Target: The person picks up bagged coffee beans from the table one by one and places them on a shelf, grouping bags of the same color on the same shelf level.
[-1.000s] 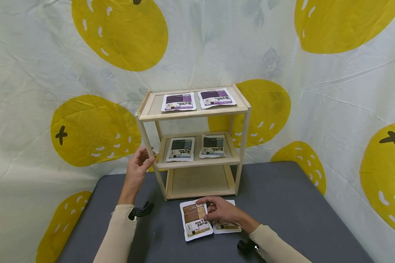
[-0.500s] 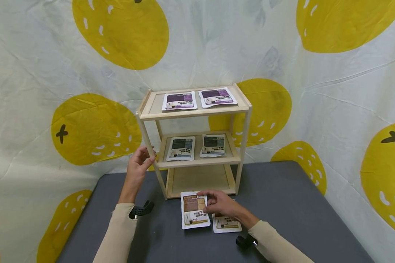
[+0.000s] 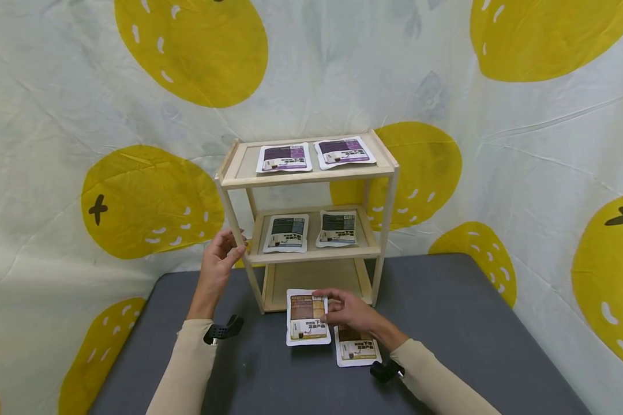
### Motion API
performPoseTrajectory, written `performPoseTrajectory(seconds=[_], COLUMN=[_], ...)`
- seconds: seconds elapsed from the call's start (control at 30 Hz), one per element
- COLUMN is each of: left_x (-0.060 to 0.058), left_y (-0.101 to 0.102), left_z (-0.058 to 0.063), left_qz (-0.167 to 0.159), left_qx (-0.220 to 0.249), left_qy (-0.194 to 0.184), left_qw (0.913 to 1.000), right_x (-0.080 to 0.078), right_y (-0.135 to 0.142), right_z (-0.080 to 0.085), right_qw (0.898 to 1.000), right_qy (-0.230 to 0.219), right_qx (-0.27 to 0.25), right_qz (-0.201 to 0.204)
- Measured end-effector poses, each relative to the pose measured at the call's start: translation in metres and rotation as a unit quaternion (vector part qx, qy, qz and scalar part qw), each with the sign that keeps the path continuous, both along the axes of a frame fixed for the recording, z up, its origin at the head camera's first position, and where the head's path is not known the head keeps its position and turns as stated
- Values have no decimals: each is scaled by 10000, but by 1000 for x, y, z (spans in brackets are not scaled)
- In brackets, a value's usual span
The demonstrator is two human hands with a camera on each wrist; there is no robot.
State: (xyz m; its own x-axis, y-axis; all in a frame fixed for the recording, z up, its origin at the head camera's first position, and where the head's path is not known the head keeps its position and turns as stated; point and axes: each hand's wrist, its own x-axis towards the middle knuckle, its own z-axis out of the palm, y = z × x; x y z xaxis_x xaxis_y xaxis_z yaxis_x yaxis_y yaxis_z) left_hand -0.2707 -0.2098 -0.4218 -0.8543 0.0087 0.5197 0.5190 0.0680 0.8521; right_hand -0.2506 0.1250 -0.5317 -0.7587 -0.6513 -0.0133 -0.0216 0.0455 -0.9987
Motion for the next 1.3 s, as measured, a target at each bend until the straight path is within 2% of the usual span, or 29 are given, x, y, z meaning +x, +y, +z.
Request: performPoseTrajectory(seconds=[0.37,1.0,1.3], left_x=[-1,-1,-1], left_y=[0,0,1], left_z=[0,0,0], left_qz=[-11,26,40], left_qx=[16,-64,-62], left_qy=[37,42,-13], left_qw=[10000,10000,10000], right_x=[-13,-33,-38], right_y=[1,-4,-2], right_z=[5,4,4], right_qw=[9994,9984,9970], right_qy=[306,142,338], right_qx=[26,43,87], right_qz=[-166,-552,-690])
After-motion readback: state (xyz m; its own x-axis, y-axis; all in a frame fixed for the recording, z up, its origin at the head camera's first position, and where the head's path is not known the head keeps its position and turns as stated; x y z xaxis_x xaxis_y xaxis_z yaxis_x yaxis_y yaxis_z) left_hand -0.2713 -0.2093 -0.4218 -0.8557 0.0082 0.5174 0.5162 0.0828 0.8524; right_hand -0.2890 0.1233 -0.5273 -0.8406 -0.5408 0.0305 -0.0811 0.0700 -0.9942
